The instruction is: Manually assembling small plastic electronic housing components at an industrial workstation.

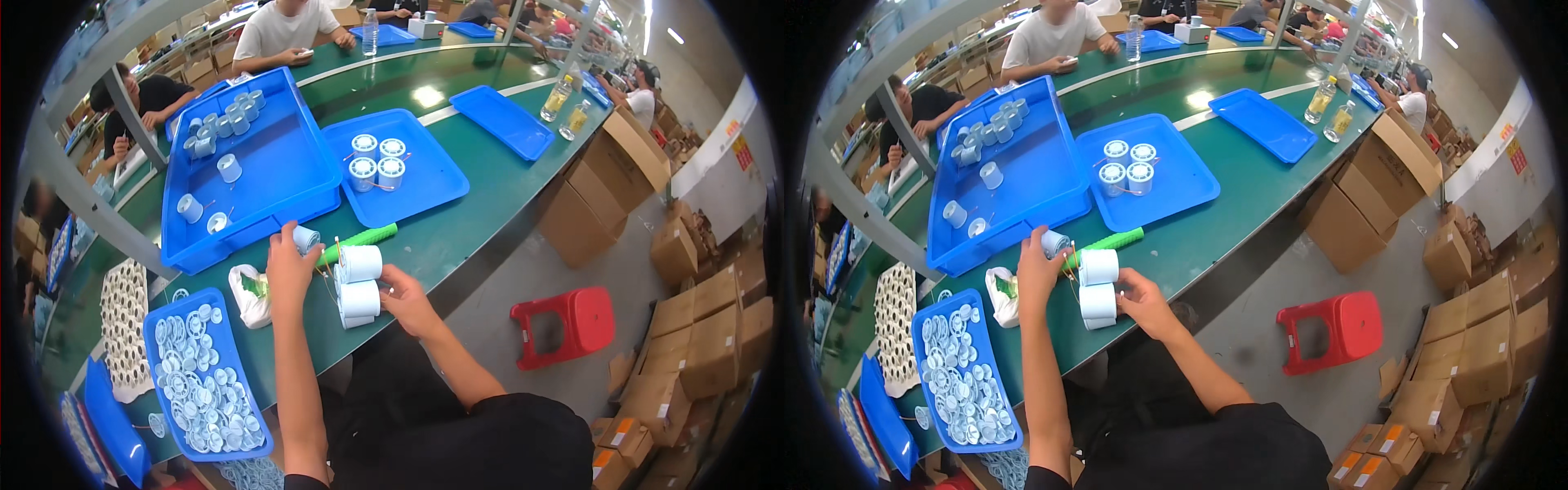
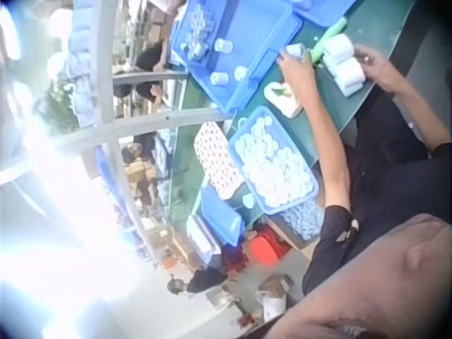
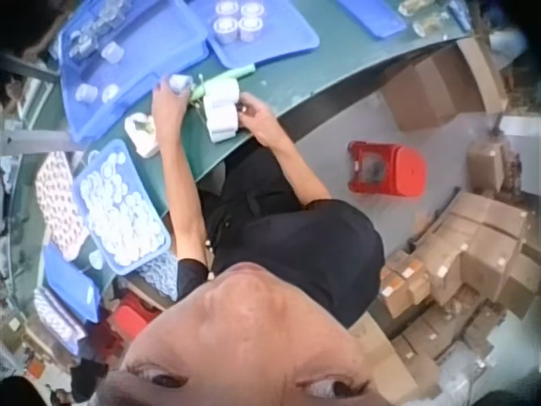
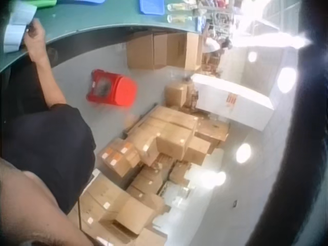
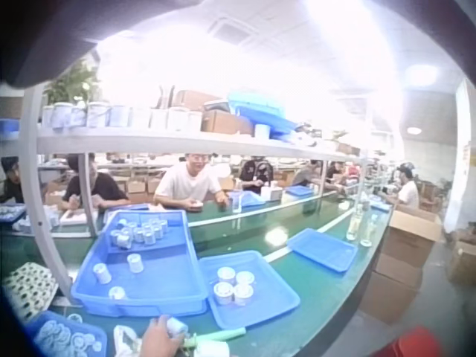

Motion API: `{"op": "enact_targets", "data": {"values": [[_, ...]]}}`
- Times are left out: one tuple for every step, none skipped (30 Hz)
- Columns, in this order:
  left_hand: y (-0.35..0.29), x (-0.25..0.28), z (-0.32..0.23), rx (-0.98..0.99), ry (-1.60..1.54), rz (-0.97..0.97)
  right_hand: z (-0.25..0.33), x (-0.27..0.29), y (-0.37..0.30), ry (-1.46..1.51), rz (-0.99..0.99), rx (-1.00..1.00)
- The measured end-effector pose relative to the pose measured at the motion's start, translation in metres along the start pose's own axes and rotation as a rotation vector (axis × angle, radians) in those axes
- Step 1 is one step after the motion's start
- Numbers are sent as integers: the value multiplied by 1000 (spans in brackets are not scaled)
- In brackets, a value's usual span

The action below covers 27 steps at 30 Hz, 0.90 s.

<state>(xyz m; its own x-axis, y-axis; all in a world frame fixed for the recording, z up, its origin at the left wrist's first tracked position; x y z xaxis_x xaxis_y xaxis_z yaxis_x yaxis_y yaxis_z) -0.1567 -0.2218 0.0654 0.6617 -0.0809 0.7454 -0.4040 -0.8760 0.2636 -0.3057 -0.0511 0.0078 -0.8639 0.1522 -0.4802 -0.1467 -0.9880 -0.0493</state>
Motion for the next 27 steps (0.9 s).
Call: {"op": "enact_targets", "data": {"values": [[1,-3,-1,-11,4,1,1,-1,0,5,-3,10],[1,-2,0,-18,-26,-58,-3,1,2,37,-34,-40],[-1,0,2,-21,-56,-117,-9,3,3,69,-62,-94],[-8,7,3,-59,-113,-227,-16,6,6,36,-41,-104],[-14,11,4,-40,-198,-277,-14,5,7,42,-46,-100],[-25,22,2,-16,-281,-327,-13,-5,8,136,-22,-129],[-39,31,-4,35,-452,-366,-16,-10,8,230,-6,-157],[-58,44,-5,73,-482,-415,-22,-15,10,301,52,-164],[-79,58,-13,49,-561,-474,-26,-20,12,307,54,-174],[-97,66,-10,56,-470,-486,-30,-27,13,360,108,-251],[-116,72,-3,64,-376,-501,-35,-36,16,414,165,-331],[-133,65,17,189,-473,-447,-41,-41,17,388,162,-377],[-141,60,23,201,-412,-406,-40,-40,19,393,158,-382],[-150,60,26,221,-347,-368,-40,-43,21,287,190,-406],[-153,56,26,277,-298,-317,-38,-45,23,180,221,-424],[-153,52,30,245,-240,-293,-35,-44,25,127,218,-445],[-151,46,32,212,-183,-269,-33,-41,27,110,214,-441],[-153,44,36,234,-91,-251,-31,-39,28,93,211,-437],[-154,41,37,237,-90,-249,-28,-34,28,66,166,-432],[-155,40,36,222,-84,-289,-25,-26,27,52,142,-423],[-157,39,35,206,-77,-329,-25,-20,27,37,119,-412],[-160,37,34,204,-99,-352,-29,-12,28,92,69,-417],[-161,33,35,203,-101,-350,-29,-12,26,92,66,-417],[-163,34,34,154,-98,-402,-27,-12,24,12,53,-403],[-165,36,32,105,-93,-454,-25,-12,23,-67,40,-388],[-165,38,32,104,-95,-451,-25,-12,22,-67,37,-388],[-164,38,36,131,-165,-440,-23,-11,22,-180,23,-366]]}}
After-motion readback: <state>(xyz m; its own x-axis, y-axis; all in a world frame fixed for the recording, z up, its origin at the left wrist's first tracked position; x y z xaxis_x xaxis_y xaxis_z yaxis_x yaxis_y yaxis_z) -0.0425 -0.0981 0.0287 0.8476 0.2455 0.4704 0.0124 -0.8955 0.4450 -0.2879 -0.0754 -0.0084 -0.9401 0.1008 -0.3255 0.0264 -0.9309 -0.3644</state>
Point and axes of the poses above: each hand's wrist, its own y-axis towards the middle knuckle, its own x-axis out of the back of the hand, z = x × y, the point moved 8 cm from there along y, towards the middle knuckle, and after that the axes turned 9 degrees about -x, right-handed, at the moved point
